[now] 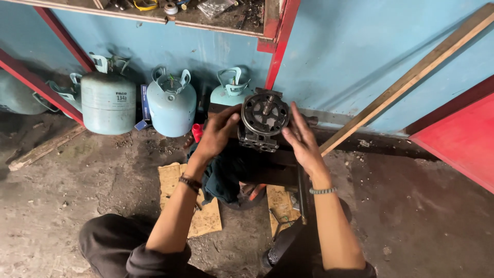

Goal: Disassembling and inspecting an automotive AC compressor by removing the clutch plate and cleaning parts

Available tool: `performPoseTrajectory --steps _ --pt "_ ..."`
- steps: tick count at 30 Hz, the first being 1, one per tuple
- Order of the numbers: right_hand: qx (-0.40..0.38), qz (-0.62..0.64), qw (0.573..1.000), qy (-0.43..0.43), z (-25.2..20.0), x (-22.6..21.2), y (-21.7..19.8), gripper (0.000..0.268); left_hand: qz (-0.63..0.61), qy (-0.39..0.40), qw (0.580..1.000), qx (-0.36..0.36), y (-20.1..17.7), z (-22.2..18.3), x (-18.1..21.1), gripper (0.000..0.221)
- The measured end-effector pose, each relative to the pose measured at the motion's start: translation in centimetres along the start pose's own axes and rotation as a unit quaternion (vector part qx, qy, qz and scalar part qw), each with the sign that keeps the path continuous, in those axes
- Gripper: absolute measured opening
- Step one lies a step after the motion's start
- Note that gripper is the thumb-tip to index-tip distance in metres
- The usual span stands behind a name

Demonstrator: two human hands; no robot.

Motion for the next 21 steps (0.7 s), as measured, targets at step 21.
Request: performPoseTrajectory --steps 21 --pt "0.141 0.027 0.989 0.045 -10.3 -0.4 8.1 0.020 0.310 0.088 0.947 0.011 0.1 -9.1 -2.8 0.052"
Point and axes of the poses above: each hand's wrist, its own z-axis towards the middle knuckle, its own y-axis out of the palm, x = y × z, the point moved 2 cm from there along z, towards the middle knuckle, and after that the axes turned 8 degrees about x, right-handed, at the moved point
